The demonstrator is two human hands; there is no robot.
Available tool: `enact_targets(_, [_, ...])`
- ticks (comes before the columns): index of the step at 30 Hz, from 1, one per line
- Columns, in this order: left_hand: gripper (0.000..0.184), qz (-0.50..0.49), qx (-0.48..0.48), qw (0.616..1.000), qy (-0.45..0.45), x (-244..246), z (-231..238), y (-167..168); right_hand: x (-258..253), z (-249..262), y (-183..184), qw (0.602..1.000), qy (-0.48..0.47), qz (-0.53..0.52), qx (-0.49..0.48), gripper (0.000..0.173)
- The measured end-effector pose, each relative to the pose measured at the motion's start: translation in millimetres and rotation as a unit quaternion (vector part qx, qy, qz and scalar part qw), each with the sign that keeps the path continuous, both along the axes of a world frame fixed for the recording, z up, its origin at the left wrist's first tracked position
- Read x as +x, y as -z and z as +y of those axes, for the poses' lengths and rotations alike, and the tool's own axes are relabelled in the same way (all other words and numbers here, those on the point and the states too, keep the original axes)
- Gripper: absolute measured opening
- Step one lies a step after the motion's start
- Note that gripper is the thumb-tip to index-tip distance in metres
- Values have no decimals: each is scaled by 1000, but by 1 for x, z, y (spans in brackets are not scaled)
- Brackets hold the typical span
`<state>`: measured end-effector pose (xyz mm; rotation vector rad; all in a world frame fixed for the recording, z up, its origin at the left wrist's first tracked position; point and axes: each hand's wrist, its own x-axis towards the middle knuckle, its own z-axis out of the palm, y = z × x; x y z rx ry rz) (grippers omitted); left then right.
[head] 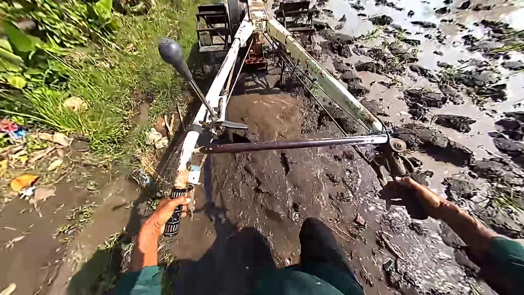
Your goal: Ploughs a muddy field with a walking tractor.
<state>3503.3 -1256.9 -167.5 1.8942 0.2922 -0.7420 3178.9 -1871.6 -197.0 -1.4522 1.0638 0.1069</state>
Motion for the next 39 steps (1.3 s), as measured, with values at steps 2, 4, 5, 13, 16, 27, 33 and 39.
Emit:
enact_targets(2, [22,-3,-11,1000,-3,37,-14,3,35,-23,3,1000,-21,-7,-3,55])
enact_targets(4, [19,-7,-8,1000,-17,72,-29,2,72,-37,4,1000,-26,-10,-8,54])
enact_targets(5, [17,-8,-6,1000,-19,89,-38,1,90,-42,5,1000,-13,-10,-9,52])
enact_targets(13, [18,-24,19,998,-58,218,-125,-1,228,-122,6,999,37,-16,-34,43])
enact_targets(16, [30,-49,68,995,-59,265,-151,1,283,-141,1,998,35,-2,-52,37])
enact_targets(27, [27,-27,32,997,-69,484,-205,-12,489,-194,-38,990,12,55,-133,34])
enact_targets(33, [31,-8,62,997,-43,652,-149,-17,616,-127,-47,1000,-18,-7,8,39])
enact_targets(39, [26,-17,41,999,-22,749,-192,-5,706,-154,-38,998,57,5,-15,41])
